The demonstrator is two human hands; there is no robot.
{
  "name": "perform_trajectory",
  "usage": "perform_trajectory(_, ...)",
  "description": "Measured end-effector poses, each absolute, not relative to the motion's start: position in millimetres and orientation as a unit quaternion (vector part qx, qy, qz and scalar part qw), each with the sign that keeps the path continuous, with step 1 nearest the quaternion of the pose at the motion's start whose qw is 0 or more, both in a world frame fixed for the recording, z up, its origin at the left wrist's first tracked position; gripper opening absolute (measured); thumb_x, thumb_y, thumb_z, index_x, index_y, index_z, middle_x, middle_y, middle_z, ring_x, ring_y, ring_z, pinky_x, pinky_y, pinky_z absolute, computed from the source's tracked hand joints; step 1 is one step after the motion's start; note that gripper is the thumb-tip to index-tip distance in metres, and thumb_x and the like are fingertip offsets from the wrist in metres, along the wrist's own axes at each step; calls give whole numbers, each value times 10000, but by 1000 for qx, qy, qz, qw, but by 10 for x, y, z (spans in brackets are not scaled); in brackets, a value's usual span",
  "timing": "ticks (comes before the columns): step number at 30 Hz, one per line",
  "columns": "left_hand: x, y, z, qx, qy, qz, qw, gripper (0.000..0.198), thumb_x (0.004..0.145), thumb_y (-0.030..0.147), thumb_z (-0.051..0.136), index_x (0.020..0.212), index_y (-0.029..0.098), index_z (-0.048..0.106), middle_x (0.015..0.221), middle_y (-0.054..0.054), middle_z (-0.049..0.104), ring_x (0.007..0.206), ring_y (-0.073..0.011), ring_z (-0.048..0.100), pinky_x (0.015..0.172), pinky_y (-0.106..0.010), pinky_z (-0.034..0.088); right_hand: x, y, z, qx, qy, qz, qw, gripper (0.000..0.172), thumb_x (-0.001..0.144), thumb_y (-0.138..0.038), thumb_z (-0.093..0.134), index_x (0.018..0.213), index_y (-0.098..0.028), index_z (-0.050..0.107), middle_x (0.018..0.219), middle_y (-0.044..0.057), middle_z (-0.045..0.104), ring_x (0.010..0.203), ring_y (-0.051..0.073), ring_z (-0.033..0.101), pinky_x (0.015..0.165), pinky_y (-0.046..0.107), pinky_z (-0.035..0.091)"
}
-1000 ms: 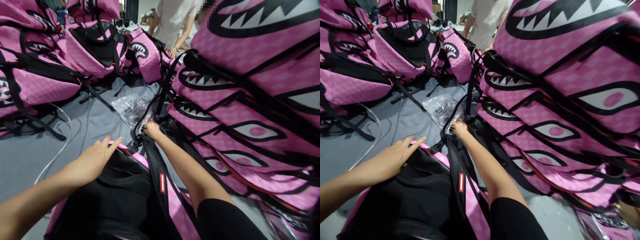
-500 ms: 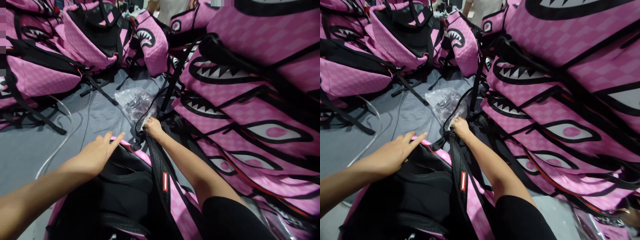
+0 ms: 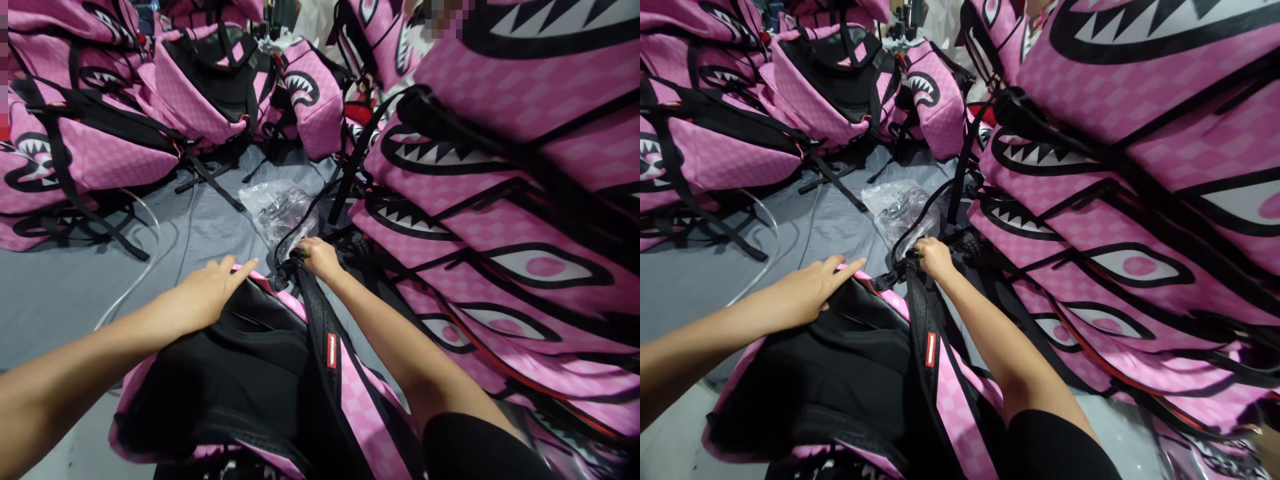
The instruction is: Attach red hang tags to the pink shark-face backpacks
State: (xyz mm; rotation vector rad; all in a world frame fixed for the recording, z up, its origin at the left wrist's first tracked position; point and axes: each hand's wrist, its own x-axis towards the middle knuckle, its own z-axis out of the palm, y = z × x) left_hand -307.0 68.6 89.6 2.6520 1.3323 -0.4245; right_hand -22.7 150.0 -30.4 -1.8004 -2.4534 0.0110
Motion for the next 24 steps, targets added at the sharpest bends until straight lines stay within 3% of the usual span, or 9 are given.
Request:
perform_trajectory(3,-3087,719,905,882,441,-145,84,879,772,63,474,1551,280,129,1396,-144,438,1085,-264,571,838,-355,509,-145,1334,-91,-662,-724,-18,191,336,870,-118,427,1084,-147,685,1211,114,643,1074,219,563,886,290,427)
perform_trajectory(7,-3131,720,899,873,454,-117,139,862,795,138,593,1543,266,183,1501,-144,364,1291,-312,466,1008,-427,451,-167,963,366,-681,-572,165,426,254,822,-387,587,845,-149,673,735,38,632,651,160,562,630,274,443)
perform_trajectory(10,-3156,606,921,873,463,46,150,638,876,307,595,1472,244,375,1551,-136,316,1407,-328,329,1119,-496,335,-352,626,706,-600,-564,305,479,306,730,-456,688,741,-159,619,603,-30,514,527,99,439,522,235,377)
perform_trajectory(12,-3136,475,985,850,461,207,151,477,902,392,573,1345,223,530,1440,-119,480,1344,-288,420,1107,-473,352,-536,420,877,-570,-593,316,474,283,719,-423,710,699,-161,605,605,-33,504,530,89,426,522,225,370)
perform_trajectory(14,-3086,343,1069,809,448,319,209,398,877,402,615,1226,211,605,1176,-74,661,1098,-216,600,970,-379,470,-724,265,992,-548,-630,325,444,239,731,-382,709,712,-157,632,637,-20,543,554,92,456,535,220,382)
perform_trajectory(16,-3045,250,1135,776,430,344,307,273,866,367,635,1077,196,659,918,-18,709,826,-151,651,781,-285,516,-873,171,1054,-521,-665,343,410,210,747,-363,705,783,-159,673,669,-16,578,572,96,485,544,214,389)
perform_trajectory(18,-3068,204,1157,769,412,336,355,159,894,321,592,920,192,681,832,5,702,750,-123,644,733,-251,509,-960,132,1075,-506,-690,345,385,205,772,-363,694,807,-162,684,645,-26,567,553,91,478,533,209,375)
perform_trajectory(20,-3191,180,1125,779,419,344,314,178,926,305,537,925,197,677,922,-5,707,866,-132,652,838,-267,504,-990,123,1071,-505,-708,327,369,209,802,-369,665,780,-162,680,591,-39,528,512,82,445,513,209,348)
perform_trajectory(24,-3631,86,896,760,536,309,198,524,901,431,544,1372,217,462,1407,-82,521,1302,-235,484,1096,-402,397,-1061,133,1053,-512,-774,282,242,164,853,-240,563,860,-177,714,623,-20,602,540,100,516,545,216,349)
